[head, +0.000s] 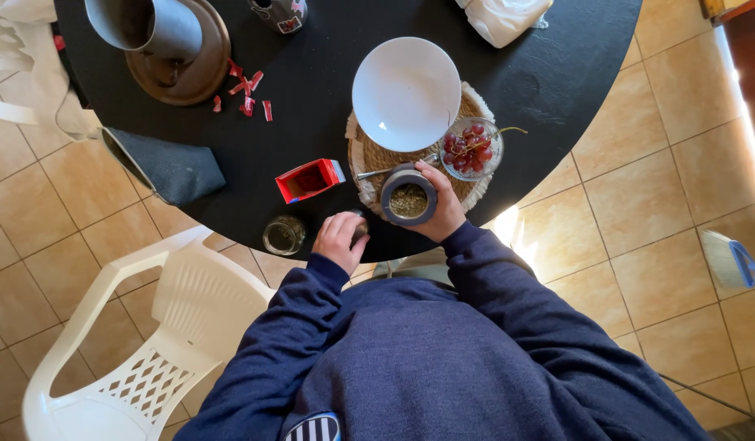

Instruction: Preparing a traditional mate drink by pouring yerba into a gourd, shaking it, and adding water from a thermos.

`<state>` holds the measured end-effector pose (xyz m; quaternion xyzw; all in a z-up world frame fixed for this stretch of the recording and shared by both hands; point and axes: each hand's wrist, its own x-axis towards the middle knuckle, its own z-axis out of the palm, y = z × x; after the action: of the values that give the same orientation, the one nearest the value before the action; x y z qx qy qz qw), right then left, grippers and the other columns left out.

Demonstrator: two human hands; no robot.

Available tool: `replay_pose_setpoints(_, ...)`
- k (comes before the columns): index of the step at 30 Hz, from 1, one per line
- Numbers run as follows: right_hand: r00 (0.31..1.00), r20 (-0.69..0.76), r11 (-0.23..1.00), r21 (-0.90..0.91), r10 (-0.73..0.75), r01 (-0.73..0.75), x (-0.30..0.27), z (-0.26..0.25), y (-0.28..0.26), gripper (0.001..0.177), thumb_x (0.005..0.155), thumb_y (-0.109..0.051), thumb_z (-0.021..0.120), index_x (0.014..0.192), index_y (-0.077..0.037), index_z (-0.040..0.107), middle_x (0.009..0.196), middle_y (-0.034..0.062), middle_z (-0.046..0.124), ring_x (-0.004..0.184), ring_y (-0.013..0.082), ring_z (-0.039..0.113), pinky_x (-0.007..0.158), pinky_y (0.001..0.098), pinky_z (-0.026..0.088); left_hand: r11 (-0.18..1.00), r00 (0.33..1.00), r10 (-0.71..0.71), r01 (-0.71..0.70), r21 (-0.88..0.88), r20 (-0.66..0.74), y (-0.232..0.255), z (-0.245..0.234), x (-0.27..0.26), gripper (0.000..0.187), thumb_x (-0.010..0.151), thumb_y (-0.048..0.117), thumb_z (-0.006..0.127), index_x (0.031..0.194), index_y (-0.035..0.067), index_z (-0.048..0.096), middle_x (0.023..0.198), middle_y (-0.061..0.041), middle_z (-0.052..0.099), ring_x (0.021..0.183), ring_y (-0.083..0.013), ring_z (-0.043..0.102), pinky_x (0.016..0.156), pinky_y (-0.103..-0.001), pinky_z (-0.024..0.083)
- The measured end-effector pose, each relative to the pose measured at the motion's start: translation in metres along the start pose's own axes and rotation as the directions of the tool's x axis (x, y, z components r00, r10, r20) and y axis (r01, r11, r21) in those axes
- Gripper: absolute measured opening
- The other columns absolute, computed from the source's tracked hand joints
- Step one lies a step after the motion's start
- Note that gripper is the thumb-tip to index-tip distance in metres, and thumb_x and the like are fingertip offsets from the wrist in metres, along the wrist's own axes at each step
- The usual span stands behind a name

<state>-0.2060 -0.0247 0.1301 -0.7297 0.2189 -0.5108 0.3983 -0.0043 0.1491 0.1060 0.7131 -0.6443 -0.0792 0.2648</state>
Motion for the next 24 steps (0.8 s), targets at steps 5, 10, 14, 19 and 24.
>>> replay_pose_setpoints(5,0.997,0.052,0.999,-0.013,0.049,-0.048,0.002,-0.007,0.006,0.112,0.053,-0.034,0.107,0.137,0.007,0.045,0.141,0.0287,0.055,0.132,0.0472,0.054,0.112,0.055,0.043,1.0,1.0,-0.02,0.02,-0.018,0.013,0.001,0.002,0.008,0.047,0.075,0.034,0.085,0.117,0.022,0.066,0.114,0.002,0.063,0.111,-0.0227,0.063,0.095,-0.037,0.054)
replay_pose_setpoints(10,0.992,0.085,0.995,-0.017,0.098,-0.097,0.005,-0.01,0.003,0.114,0.052,-0.036,0.107,0.138,0.006,0.044,0.142,0.0265,0.055,0.133,0.0447,0.054,0.114,0.0536,0.042,0.999,0.999,-0.024,0.026,-0.044,0.039,0.003,0.005,0.01,0.05,0.075,0.033,0.085,0.119,0.022,0.064,0.115,0.002,0.061,0.11,-0.0236,0.063,0.095,-0.037,0.054)
replay_pose_setpoints(14,0.993,0.09,0.997,-0.043,0.071,-0.067,0.01,-0.013,-0.001,0.111,0.056,-0.035,0.107,0.138,0.006,0.043,0.142,0.0273,0.054,0.131,0.0438,0.055,0.112,0.0517,0.044,0.998,0.999,-0.021,0.023,-0.053,0.049,0.004,0.007,0.011,0.053,0.074,0.034,0.086,0.12,0.022,0.064,0.115,0.001,0.06,0.11,-0.024,0.063,0.095,-0.038,0.054)
replay_pose_setpoints(19,0.991,0.103,0.997,-0.001,0.08,-0.08,0.011,-0.019,-0.003,0.11,0.06,-0.034,0.105,0.141,0.005,0.042,0.146,0.0272,0.052,0.134,0.0439,0.053,0.112,0.0522,0.042,0.999,0.998,-0.034,0.036,-0.039,0.061,0.006,0.003,0.01,0.055,0.073,0.036,0.087,0.121,0.022,0.063,0.116,0.001,0.06,0.111,-0.0242,0.062,0.096,-0.038,0.054)
replay_pose_setpoints(24,0.978,0.152,0.989,-0.011,0.144,-0.144,0.011,-0.026,-0.004,0.109,0.062,-0.03,0.103,0.145,0.002,0.04,0.15,0.0245,0.051,0.138,0.0415,0.05,0.115,0.0485,0.039,0.998,0.993,-0.053,0.057,-0.037,0.106,0.009,0.003,0.01,0.057,0.073,0.035,0.087,0.122,0.021,0.062,0.117,0.0,0.059,0.11,-0.025,0.062,0.094,-0.038,0.055)
